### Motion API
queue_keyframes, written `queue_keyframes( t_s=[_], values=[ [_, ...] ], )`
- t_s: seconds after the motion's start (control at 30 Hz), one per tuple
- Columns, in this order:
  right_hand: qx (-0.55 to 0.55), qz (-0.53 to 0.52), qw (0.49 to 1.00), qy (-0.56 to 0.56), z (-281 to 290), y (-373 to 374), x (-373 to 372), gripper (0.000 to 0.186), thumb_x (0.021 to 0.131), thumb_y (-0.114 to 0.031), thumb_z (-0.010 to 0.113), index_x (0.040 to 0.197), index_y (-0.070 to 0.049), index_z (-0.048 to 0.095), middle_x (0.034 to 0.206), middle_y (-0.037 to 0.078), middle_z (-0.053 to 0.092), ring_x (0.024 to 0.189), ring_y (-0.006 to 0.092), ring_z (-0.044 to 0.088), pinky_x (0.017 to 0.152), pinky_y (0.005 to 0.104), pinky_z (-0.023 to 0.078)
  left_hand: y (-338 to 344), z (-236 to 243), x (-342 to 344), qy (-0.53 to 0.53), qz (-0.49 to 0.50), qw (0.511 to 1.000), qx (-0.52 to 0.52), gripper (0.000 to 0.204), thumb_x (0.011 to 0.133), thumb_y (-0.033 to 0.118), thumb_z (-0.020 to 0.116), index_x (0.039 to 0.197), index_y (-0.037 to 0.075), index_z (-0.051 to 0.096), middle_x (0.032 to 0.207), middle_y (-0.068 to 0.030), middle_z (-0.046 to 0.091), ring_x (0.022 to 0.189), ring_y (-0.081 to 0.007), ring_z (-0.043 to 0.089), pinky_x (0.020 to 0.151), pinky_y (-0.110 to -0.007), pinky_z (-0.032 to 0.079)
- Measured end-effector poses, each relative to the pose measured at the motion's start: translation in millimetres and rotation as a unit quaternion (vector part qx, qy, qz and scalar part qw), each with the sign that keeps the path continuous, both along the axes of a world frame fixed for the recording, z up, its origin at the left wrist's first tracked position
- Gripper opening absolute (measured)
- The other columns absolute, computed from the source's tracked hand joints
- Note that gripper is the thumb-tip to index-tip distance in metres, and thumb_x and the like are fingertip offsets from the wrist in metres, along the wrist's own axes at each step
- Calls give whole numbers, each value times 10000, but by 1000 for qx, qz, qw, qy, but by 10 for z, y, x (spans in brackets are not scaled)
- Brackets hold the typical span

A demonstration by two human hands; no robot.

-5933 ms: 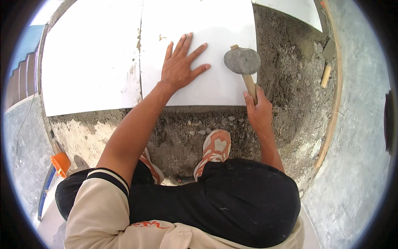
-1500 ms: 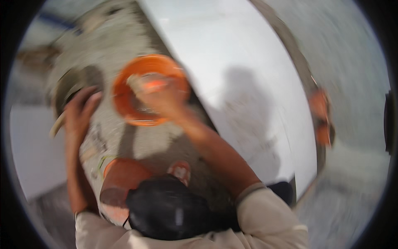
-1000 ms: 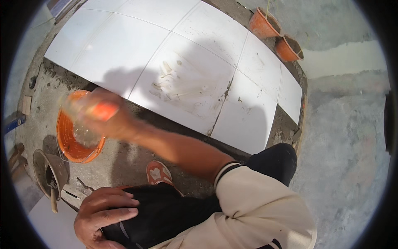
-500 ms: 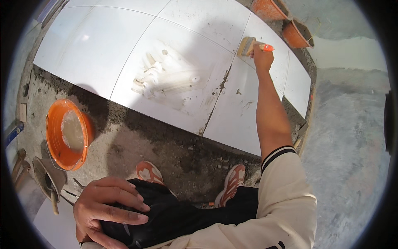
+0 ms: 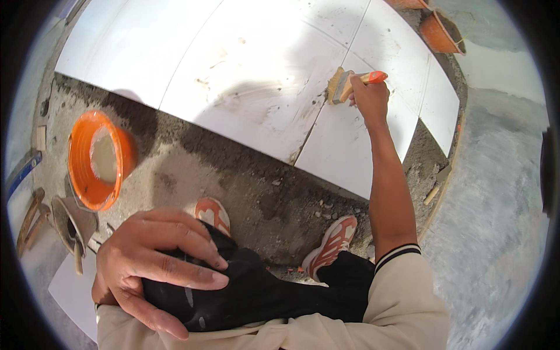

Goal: The person spreads cement on the floor and a tile using a trowel, then places the tile on the floor and taps it with a mallet to secure it. The person also cleans the tile surface with a brush.

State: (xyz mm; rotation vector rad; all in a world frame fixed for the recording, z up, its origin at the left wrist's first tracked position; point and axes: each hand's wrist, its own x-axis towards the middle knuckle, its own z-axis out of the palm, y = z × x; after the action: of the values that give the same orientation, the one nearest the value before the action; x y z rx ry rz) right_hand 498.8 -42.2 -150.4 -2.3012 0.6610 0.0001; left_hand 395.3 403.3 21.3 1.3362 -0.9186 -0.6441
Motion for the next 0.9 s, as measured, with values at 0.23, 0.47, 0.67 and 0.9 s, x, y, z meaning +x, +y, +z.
queue_keyframes(
  t_s=[0.23, 0.47, 0.67, 0.9],
  values=[
    [34, 43, 998, 21, 24, 407, -914, 362, 981, -308, 698, 944, 49, 751, 629, 133, 705, 536, 209, 719, 555, 355, 585, -44, 73, -121, -9, -21, 1000, -8, 725, 716, 555, 954, 1211, 44, 817, 1103, -198, 786, 993, -323, 714, 865, -414, 568],
    [87, 47, 995, 26, 60, 665, -1651, 328, 977, -260, 718, 1002, 64, 763, 627, 87, 688, 575, 116, 656, 573, 325, 525, -132, 134, -220, -23, -21, 999, -14, 740, 687, 542, 963, 1216, 45, 820, 1119, -205, 784, 999, -328, 717, 870, -417, 567],
    [107, 100, 988, 46, 253, 833, -2059, 306, 979, -257, 730, 988, 47, 766, 642, 82, 685, 602, 83, 603, 586, 316, 491, -139, 155, -272, -31, -9, 999, -28, 706, 708, 526, 951, 1199, 35, 822, 1111, -212, 781, 1000, -344, 722, 870, -424, 569],
    [185, 244, 948, -84, 610, 1532, -1783, 229, 986, -160, 742, 1105, 35, 762, 893, 115, 778, 771, 140, 722, 729, 329, 582, 71, 165, -465, -55, 56, 993, -85, 562, 875, 416, 826, 1229, -18, 786, 1150, -239, 738, 970, -390, 696, 824, -488, 512]
  ],
)
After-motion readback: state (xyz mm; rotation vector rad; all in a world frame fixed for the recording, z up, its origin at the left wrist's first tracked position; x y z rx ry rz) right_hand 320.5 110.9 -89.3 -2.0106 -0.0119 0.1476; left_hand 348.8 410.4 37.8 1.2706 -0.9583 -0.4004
